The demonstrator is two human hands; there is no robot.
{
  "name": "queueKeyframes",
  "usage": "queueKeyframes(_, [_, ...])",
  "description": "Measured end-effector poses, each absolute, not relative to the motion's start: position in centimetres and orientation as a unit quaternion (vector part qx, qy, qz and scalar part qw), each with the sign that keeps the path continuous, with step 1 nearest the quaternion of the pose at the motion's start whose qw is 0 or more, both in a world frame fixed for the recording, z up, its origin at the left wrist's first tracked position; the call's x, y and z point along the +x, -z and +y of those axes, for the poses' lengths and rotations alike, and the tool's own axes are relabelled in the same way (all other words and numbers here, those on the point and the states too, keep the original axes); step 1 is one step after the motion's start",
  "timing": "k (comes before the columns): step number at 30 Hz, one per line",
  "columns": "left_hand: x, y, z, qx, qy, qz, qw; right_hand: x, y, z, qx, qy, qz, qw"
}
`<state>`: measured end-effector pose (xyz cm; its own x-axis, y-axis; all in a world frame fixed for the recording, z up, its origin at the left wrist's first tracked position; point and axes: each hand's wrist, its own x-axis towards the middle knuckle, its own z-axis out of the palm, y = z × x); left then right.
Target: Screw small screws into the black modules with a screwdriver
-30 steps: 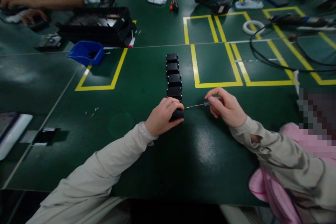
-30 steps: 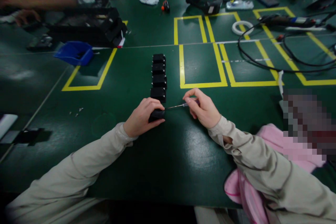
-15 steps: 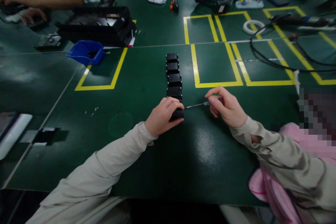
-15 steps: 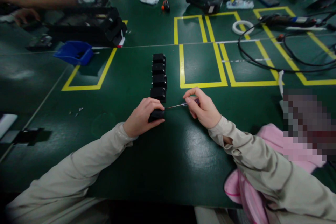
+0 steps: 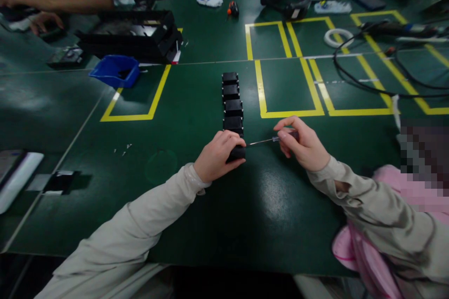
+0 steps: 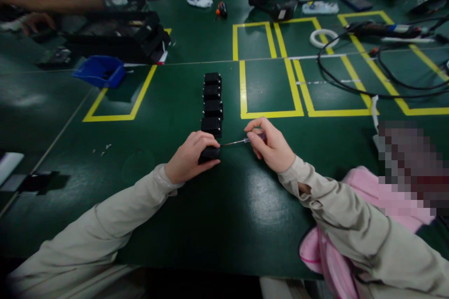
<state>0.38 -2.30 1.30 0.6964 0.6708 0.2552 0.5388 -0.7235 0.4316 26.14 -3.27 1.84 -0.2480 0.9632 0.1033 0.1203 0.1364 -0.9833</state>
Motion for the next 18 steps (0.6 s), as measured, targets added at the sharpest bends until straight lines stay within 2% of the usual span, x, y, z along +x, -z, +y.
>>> queueKeyframes(18, [0.51,-1.30,-2.27,0.905,-0.201,0.336,0.165,26.14,-1.81,-3.34,-0.448,-0.492,-0.613,0.426])
